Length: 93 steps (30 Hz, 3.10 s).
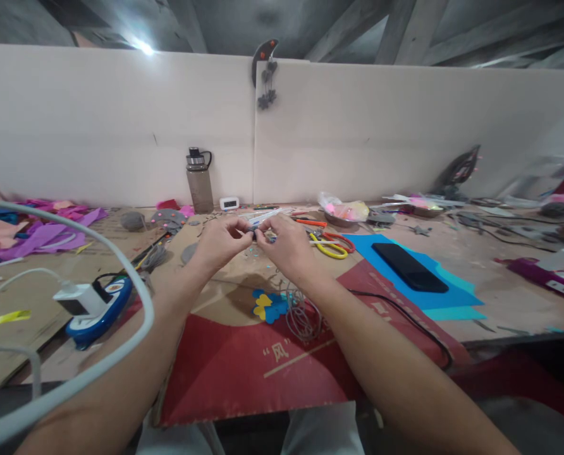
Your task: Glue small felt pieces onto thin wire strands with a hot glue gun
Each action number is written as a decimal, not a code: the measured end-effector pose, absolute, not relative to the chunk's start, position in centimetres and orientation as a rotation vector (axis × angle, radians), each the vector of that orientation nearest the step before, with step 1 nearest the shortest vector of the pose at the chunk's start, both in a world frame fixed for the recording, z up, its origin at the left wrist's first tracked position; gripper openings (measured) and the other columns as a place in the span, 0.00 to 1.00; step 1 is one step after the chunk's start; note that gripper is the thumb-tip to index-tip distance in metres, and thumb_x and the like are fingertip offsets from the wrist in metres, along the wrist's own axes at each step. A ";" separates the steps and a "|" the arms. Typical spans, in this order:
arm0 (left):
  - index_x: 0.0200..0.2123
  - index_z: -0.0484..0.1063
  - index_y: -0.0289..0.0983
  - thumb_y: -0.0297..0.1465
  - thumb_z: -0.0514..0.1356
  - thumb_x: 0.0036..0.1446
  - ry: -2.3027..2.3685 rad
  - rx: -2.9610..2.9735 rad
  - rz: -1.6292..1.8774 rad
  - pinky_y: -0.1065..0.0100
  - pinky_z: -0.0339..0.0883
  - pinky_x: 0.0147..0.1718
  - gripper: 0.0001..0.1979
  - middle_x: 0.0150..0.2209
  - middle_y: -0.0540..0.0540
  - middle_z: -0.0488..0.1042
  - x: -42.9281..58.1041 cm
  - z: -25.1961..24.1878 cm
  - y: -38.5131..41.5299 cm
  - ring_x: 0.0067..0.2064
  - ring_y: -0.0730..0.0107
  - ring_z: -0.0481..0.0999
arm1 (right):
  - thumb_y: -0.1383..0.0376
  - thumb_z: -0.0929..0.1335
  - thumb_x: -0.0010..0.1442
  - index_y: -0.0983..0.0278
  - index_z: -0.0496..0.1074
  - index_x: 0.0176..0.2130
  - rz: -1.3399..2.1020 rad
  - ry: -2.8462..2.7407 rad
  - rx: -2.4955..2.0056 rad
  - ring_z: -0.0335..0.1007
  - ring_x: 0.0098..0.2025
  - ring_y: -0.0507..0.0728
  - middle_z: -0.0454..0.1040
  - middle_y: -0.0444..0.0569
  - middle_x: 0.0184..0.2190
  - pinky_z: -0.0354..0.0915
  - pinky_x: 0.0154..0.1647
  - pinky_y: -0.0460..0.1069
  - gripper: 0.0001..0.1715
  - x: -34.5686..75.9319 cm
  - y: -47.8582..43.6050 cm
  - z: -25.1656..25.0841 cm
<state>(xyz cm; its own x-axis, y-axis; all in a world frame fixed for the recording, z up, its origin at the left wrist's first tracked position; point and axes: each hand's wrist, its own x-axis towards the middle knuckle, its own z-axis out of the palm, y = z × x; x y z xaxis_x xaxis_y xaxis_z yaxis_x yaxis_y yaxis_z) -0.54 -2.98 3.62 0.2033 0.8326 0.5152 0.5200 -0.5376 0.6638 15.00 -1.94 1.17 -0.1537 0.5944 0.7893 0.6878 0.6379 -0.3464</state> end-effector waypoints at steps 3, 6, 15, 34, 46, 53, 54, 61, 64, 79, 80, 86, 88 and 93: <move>0.25 0.74 0.35 0.30 0.59 0.46 1.316 2.251 1.263 0.74 0.57 0.22 0.05 0.20 0.51 0.71 -0.6 3.6 -3.0 0.22 0.76 0.65 | 0.65 0.65 0.53 0.62 0.69 0.29 -0.111 -1.850 -1.028 0.68 0.36 0.56 0.73 0.49 0.30 0.61 0.38 0.50 0.03 14.9 -2.1 1.2; 0.23 0.73 0.35 0.28 0.58 0.45 1.317 2.286 1.253 0.74 0.54 0.22 0.05 0.18 0.53 0.67 -0.5 3.8 -3.1 0.21 0.78 0.62 | 0.64 0.65 0.54 0.63 0.70 0.29 -0.063 -1.862 -1.041 0.68 0.34 0.56 0.73 0.49 0.29 0.60 0.37 0.50 0.05 14.9 -2.2 1.3; 0.18 0.68 0.36 0.29 0.57 0.45 1.357 1.906 1.241 0.74 0.54 0.18 0.07 0.14 0.52 0.66 -0.5 3.8 -2.9 0.16 0.78 0.61 | 0.64 0.66 0.53 0.65 0.67 0.41 0.178 -1.856 -1.009 0.60 0.27 0.52 0.65 0.43 0.24 0.56 0.28 0.46 0.14 15.3 -2.2 1.5; 0.25 0.68 0.32 0.30 0.61 0.46 1.170 1.486 1.353 0.70 0.70 0.25 0.06 0.20 0.48 0.71 0.2 2.3 -1.9 0.21 0.75 0.71 | 0.66 0.64 0.54 0.64 0.66 0.29 0.165 -1.781 -0.987 0.58 0.27 0.50 0.66 0.43 0.24 0.54 0.30 0.46 0.03 14.5 -2.6 0.9; 0.28 0.68 0.32 0.30 0.61 0.45 1.070 1.474 1.400 0.69 0.72 0.25 0.07 0.21 0.48 0.72 0.4 1.9 -1.9 0.21 0.73 0.73 | 0.64 0.63 0.57 0.64 0.66 0.27 0.179 -1.762 -1.029 0.60 0.27 0.51 0.67 0.44 0.24 0.55 0.31 0.46 0.09 14.7 -2.5 1.0; 0.28 0.69 0.33 0.31 0.61 0.45 1.085 1.535 1.452 0.71 0.70 0.22 0.07 0.23 0.48 0.72 0.5 1.8 -1.9 0.23 0.72 0.74 | 0.64 0.61 0.58 0.64 0.68 0.26 0.206 -1.800 -1.054 0.61 0.29 0.52 0.68 0.45 0.24 0.54 0.31 0.47 0.11 14.3 -2.8 1.2; 0.29 0.70 0.33 0.31 0.61 0.46 1.077 1.549 1.459 0.71 0.69 0.21 0.07 0.23 0.48 0.72 0.6 1.8 -1.9 0.23 0.72 0.73 | 0.64 0.61 0.58 0.64 0.68 0.26 0.220 -1.807 -1.061 0.61 0.28 0.51 0.68 0.44 0.23 0.53 0.31 0.47 0.12 14.3 -2.8 1.2; 0.31 0.73 0.32 0.32 0.60 0.47 1.052 1.610 1.422 0.72 0.69 0.23 0.08 0.24 0.47 0.73 0.6 2.1 -2.4 0.24 0.74 0.73 | 0.62 0.61 0.58 0.64 0.68 0.25 0.322 -1.724 -1.125 0.59 0.24 0.50 0.67 0.42 0.20 0.51 0.27 0.46 0.13 14.4 -2.6 1.3; 0.32 0.73 0.32 0.31 0.60 0.48 1.054 1.607 1.422 0.72 0.69 0.23 0.09 0.24 0.47 0.73 0.6 2.0 -2.3 0.24 0.73 0.73 | 0.62 0.62 0.57 0.64 0.67 0.24 0.312 -1.715 -1.127 0.59 0.24 0.49 0.66 0.41 0.20 0.51 0.27 0.45 0.13 14.5 -2.6 1.3; 0.32 0.71 0.32 0.31 0.62 0.46 1.038 1.528 1.484 0.70 0.71 0.23 0.09 0.26 0.47 0.74 0.9 2.1 -2.4 0.25 0.72 0.75 | 0.64 0.65 0.55 0.63 0.71 0.32 0.128 -1.756 -1.077 0.63 0.29 0.52 0.71 0.45 0.27 0.56 0.32 0.47 0.06 14.5 -2.8 1.2; 0.32 0.71 0.32 0.31 0.61 0.46 1.038 1.534 1.481 0.70 0.71 0.23 0.09 0.26 0.46 0.74 0.9 2.1 -2.4 0.25 0.71 0.75 | 0.64 0.65 0.55 0.63 0.71 0.32 0.122 -1.757 -1.071 0.64 0.30 0.52 0.72 0.46 0.28 0.57 0.33 0.47 0.06 14.5 -2.8 1.2; 0.31 0.71 0.32 0.32 0.61 0.48 1.008 1.577 1.481 0.69 0.72 0.24 0.08 0.27 0.47 0.74 0.9 2.0 -2.4 0.26 0.70 0.75 | 0.63 0.64 0.56 0.63 0.72 0.32 0.221 -1.713 -1.077 0.66 0.28 0.52 0.74 0.45 0.28 0.58 0.32 0.46 0.08 14.4 -2.7 1.0; 0.31 0.71 0.33 0.32 0.61 0.48 0.992 1.588 1.458 0.69 0.72 0.26 0.08 0.27 0.47 0.74 0.9 2.0 -2.5 0.27 0.70 0.75 | 0.61 0.64 0.56 0.64 0.72 0.31 0.319 -1.665 -1.099 0.64 0.25 0.51 0.73 0.44 0.25 0.57 0.29 0.46 0.10 14.4 -2.6 0.9; 0.29 0.71 0.34 0.32 0.61 0.47 0.955 1.603 1.367 0.67 0.73 0.30 0.07 0.26 0.48 0.73 0.9 2.1 -2.6 0.28 0.70 0.75 | 0.60 0.64 0.54 0.64 0.70 0.28 0.404 -1.592 -1.113 0.62 0.23 0.49 0.70 0.42 0.21 0.55 0.26 0.44 0.11 14.4 -2.2 0.8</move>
